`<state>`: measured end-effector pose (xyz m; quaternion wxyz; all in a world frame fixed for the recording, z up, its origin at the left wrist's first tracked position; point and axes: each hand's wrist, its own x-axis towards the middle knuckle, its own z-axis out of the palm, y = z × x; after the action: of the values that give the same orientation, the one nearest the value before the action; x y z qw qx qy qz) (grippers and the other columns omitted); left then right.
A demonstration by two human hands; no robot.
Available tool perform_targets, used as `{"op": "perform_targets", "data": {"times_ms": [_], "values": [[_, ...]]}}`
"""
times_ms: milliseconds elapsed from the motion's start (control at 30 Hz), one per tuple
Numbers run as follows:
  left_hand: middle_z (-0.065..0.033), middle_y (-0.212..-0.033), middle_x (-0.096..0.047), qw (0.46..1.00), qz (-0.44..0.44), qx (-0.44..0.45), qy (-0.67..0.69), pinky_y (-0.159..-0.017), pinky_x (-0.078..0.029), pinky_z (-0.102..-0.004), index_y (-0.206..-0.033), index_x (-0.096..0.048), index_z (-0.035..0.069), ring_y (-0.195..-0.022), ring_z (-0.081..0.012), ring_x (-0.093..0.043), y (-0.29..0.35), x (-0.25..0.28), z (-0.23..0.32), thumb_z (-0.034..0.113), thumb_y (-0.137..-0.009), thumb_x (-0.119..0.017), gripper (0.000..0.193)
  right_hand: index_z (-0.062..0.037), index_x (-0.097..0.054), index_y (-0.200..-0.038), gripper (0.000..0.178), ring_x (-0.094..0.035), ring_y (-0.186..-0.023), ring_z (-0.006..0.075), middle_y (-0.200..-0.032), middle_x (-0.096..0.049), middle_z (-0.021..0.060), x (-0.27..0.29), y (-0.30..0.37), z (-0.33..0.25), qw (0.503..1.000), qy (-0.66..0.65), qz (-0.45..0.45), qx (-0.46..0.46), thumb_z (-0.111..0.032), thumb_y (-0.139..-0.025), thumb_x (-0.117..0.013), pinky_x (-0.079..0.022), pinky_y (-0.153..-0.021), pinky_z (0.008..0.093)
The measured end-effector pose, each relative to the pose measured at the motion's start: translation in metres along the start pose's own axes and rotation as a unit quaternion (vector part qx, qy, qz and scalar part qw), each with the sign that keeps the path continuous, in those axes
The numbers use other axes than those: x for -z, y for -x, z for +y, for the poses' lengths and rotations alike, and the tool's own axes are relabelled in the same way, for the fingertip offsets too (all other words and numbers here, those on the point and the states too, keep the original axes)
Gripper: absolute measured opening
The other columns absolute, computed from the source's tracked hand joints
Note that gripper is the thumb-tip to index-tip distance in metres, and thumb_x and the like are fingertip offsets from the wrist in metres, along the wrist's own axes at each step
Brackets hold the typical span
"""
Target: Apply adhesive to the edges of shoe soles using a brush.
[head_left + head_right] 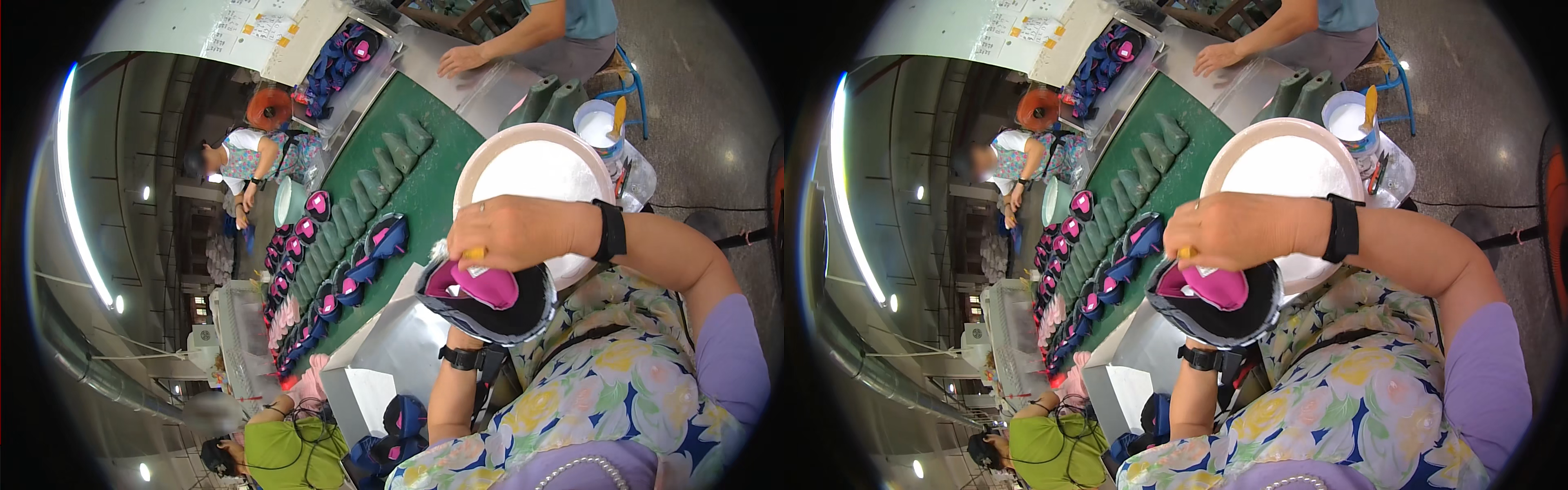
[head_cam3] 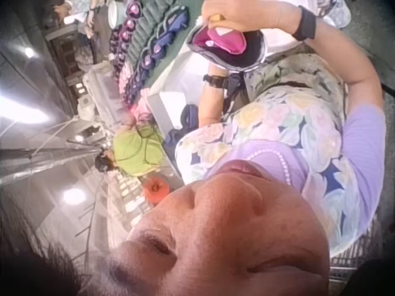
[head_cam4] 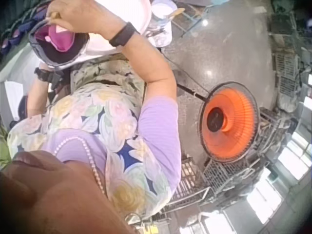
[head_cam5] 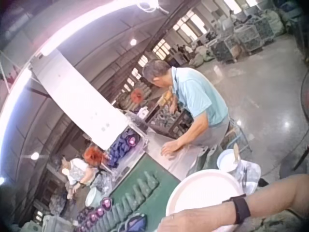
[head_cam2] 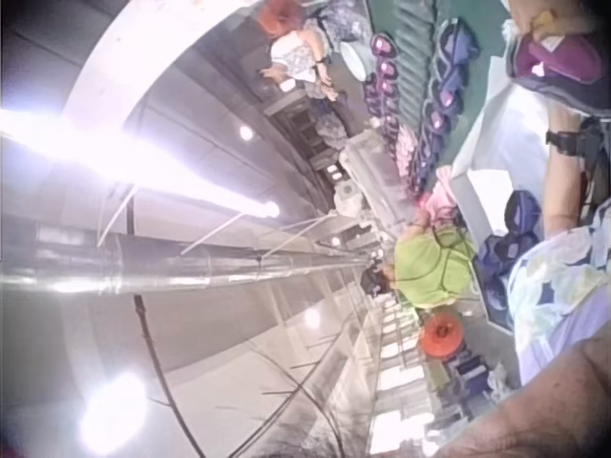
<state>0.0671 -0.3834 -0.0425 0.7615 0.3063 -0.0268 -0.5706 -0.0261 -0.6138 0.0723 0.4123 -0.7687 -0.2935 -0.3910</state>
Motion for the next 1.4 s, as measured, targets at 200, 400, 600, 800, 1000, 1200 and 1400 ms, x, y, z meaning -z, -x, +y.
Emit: {"op": "perform_targets", "data": {"times_ms": [200,400,600,800,1000,1200,1400], "values": [[-0.0152,-0.133,-0.06,0.999,0.028,-0.02,0.02,-0.104,-0.049,-0.0494,-0.135,-0.052,0.005,-0.121,-0.0318,-0.06,-0.007,0.004,0.002,0.034,-0.1,-0.048,0.046,-0.0024,-0.057,-0.095,0.022,-0.066,-0.083,0.0352,-0.085,-0.065,0.0149,0.018,0.012,0.005,0.979,0.049,-0.043,-0.191,-0.022,-0.091,-0.068,-0.053,-0.075,0.0411],[-0.0149,-0.131,-0.061,0.998,0.008,-0.007,0.064,-0.104,-0.05,-0.0498,-0.133,-0.054,0.004,-0.119,-0.0319,-0.06,-0.01,0.001,0.014,0.034,-0.1,-0.048,0.045,-0.0006,-0.057,-0.094,0.022,-0.065,-0.073,0.0353,-0.076,-0.064,0.0164,0.034,0.017,0.003,0.948,0.009,-0.069,-0.309,-0.02,-0.09,-0.066,-0.049,-0.068,0.0405],[-0.0162,-0.142,-0.053,0.959,0.166,-0.174,-0.151,-0.112,-0.038,-0.0551,-0.143,-0.047,0.007,-0.13,-0.0348,-0.051,0.001,0.016,0.022,0.037,-0.101,-0.047,0.052,-0.0013,-0.059,-0.094,0.022,-0.065,-0.071,0.0323,-0.076,-0.065,0.0149,0.05,0.023,-0.007,0.924,-0.001,-0.088,-0.371,-0.02,-0.087,-0.069,-0.048,-0.066,0.0382],[-0.0142,-0.136,-0.056,0.96,0.123,-0.211,-0.136,-0.102,-0.044,-0.0527,-0.14,-0.048,0.009,-0.122,-0.0341,-0.055,0.006,0.029,0.035,0.026,-0.1,-0.052,0.044,-0.0038,-0.058,-0.097,0.016,-0.065,-0.082,0.0326,-0.091,-0.066,0.0144,0.025,0.012,-0.004,0.985,0.011,0.056,-0.166,-0.016,-0.091,-0.066,-0.049,-0.072,0.0396],[-0.0126,-0.129,-0.059,0.94,0.153,-0.252,-0.174,-0.094,-0.047,-0.0488,-0.135,-0.05,0.009,-0.115,-0.0321,-0.058,0.005,0.042,0.04,0.021,-0.1,-0.052,0.038,-0.0037,-0.059,-0.098,0.016,-0.064,-0.079,0.035,-0.086,-0.067,0.0147,0.038,0.023,-0.013,0.952,0.03,-0.083,-0.292,-0.015,-0.089,-0.066,-0.049,-0.07,0.0401],[-0.0109,-0.123,-0.061,0.916,0.187,-0.296,-0.197,-0.087,-0.05,-0.0449,-0.131,-0.052,0.01,-0.107,-0.0301,-0.061,0.005,0.06,0.051,0.017,-0.1,-0.051,0.032,-0.0057,-0.061,-0.098,0.018,-0.067,-0.078,0.0235,-0.086,-0.067,0.0111,0.013,0.033,-0.042,0.953,-0.053,0.094,-0.282,-0.016,-0.088,-0.072,-0.05,-0.071,0.0309],[-0.0093,-0.116,-0.063,0.886,0.232,-0.33,-0.227,-0.079,-0.054,-0.041,-0.126,-0.054,0.01,-0.1,-0.0281,-0.064,0.006,0.087,0.056,0.013,-0.099,-0.051,0.027,-0.0055,-0.061,-0.097,0.018,-0.067,-0.079,0.0262,-0.088,-0.067,0.0109,-0.012,0.042,-0.033,0.964,-0.011,-0.006,-0.267,-0.016,-0.087,-0.073,-0.052,-0.072,0.0338]]}}
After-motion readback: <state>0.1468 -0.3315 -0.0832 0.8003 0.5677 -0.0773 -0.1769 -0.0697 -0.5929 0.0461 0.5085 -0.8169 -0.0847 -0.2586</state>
